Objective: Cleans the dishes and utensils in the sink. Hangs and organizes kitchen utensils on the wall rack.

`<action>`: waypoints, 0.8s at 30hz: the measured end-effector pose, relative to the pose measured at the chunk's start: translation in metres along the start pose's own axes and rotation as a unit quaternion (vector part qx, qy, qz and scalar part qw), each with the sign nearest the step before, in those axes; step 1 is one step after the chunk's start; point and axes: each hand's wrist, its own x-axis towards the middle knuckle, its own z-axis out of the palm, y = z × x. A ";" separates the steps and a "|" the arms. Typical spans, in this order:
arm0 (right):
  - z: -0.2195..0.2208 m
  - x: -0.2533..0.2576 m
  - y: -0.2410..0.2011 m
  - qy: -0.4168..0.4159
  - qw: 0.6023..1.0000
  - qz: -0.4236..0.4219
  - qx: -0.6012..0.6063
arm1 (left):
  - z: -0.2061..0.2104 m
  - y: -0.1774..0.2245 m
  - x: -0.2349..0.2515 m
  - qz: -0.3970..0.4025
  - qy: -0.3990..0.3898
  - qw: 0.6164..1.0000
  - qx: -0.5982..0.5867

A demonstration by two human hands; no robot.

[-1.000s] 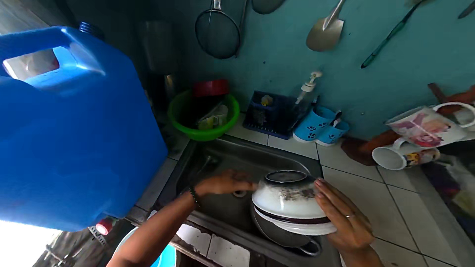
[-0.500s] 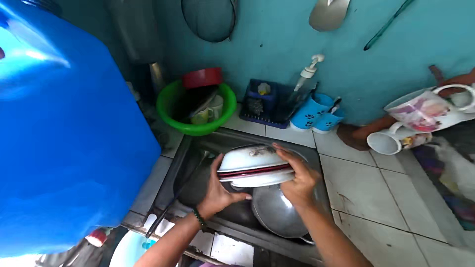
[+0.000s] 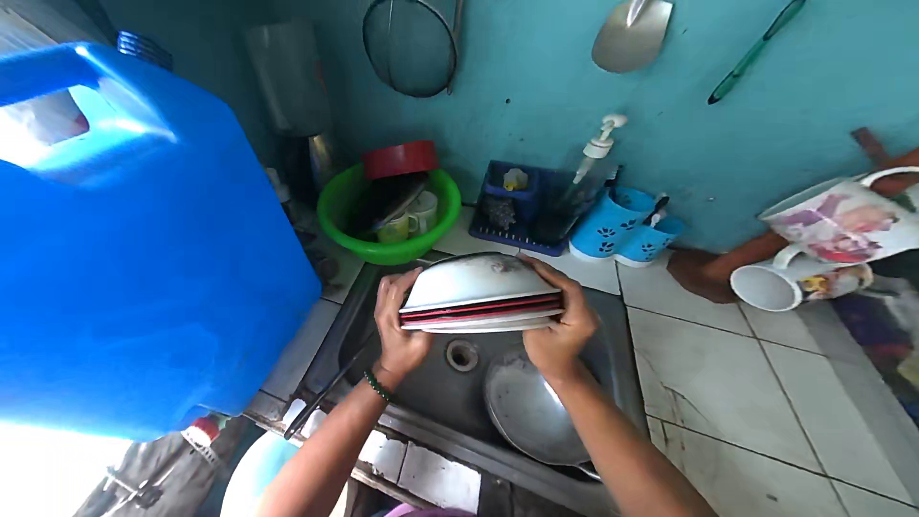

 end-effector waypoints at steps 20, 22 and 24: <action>0.023 0.023 -0.002 -0.005 0.948 0.295 0.117 | -0.012 0.021 0.055 0.162 -0.139 0.974 0.069; 0.026 0.023 -0.002 -0.019 0.901 0.401 0.167 | -0.012 0.019 0.055 0.156 -0.140 0.974 0.091; 0.030 0.022 0.002 -0.023 0.864 0.464 0.194 | -0.014 0.018 0.055 0.149 -0.150 0.970 0.120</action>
